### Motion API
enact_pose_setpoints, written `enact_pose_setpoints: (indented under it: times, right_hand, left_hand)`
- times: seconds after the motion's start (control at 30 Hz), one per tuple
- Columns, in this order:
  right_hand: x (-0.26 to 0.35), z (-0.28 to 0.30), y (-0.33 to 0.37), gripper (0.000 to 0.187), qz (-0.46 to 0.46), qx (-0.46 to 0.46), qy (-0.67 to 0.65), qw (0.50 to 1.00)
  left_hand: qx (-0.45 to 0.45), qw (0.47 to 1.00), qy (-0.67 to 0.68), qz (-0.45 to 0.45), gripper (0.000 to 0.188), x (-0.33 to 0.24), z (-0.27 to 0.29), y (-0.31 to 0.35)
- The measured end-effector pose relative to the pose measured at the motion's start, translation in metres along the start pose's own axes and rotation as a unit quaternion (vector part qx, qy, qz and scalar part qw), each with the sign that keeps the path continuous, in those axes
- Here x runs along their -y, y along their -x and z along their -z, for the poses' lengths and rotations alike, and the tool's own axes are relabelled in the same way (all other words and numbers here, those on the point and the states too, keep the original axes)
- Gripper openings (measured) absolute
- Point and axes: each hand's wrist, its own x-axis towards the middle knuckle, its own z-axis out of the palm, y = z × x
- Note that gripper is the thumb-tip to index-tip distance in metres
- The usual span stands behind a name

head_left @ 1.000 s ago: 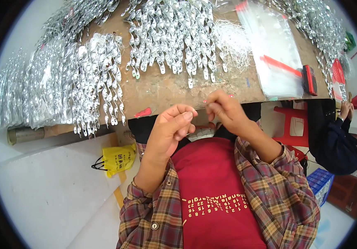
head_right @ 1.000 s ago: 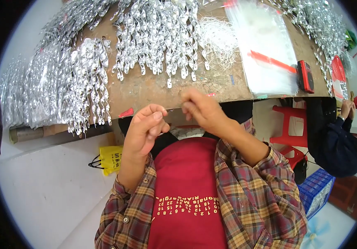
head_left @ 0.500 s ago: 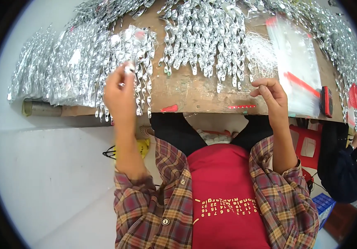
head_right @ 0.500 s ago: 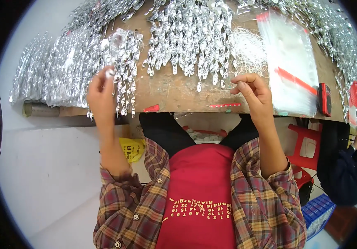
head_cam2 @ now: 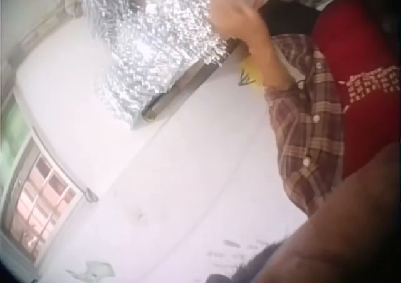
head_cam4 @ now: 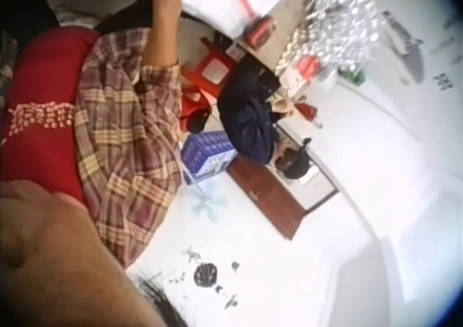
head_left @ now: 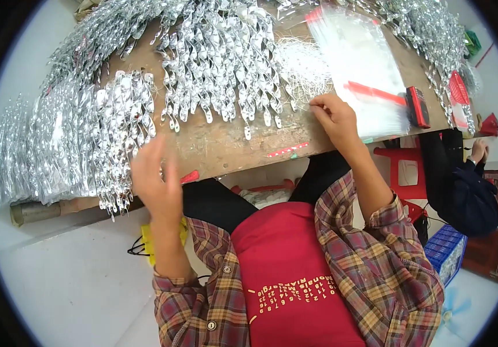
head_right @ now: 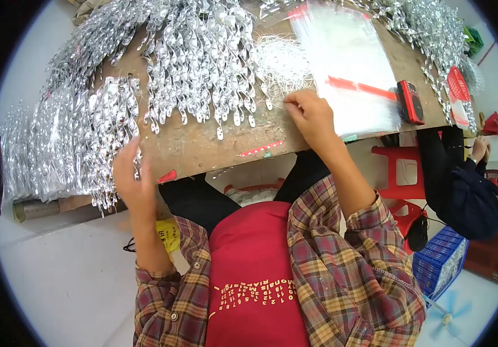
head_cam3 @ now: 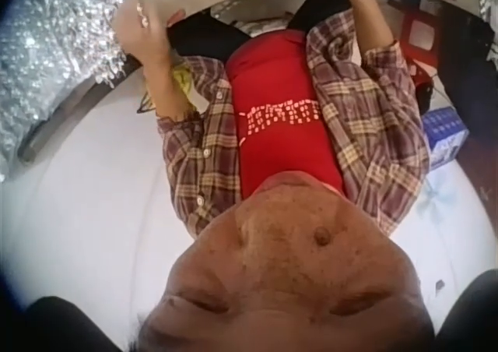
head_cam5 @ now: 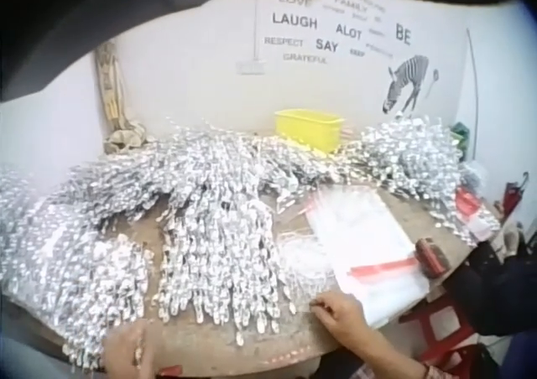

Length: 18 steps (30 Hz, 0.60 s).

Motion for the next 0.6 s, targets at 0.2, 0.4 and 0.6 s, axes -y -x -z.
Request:
enact_pose_setpoints:
  times: [0.2, 0.4, 0.6]
  right_hand:
    - [0.012, -0.021, -0.029, 0.014, 0.0, 0.032, 0.059, 0.998]
    - [0.004, -0.016, -0.03, 0.012, -0.125, 0.052, -0.031, 0.99]
    - [0.051, 0.015, 0.034, 0.011, -0.219, 0.102, -0.325, 0.914]
  left_hand:
    - [0.062, 0.987, 0.139, 0.05, 0.029, -0.03, -0.015, 0.024]
    - [0.083, 0.985, 0.153, 0.022, 0.029, -0.044, -0.019, 0.026]
    - [0.12, 0.917, 0.347, 0.155, 0.027, -0.056, -0.03, 0.019]
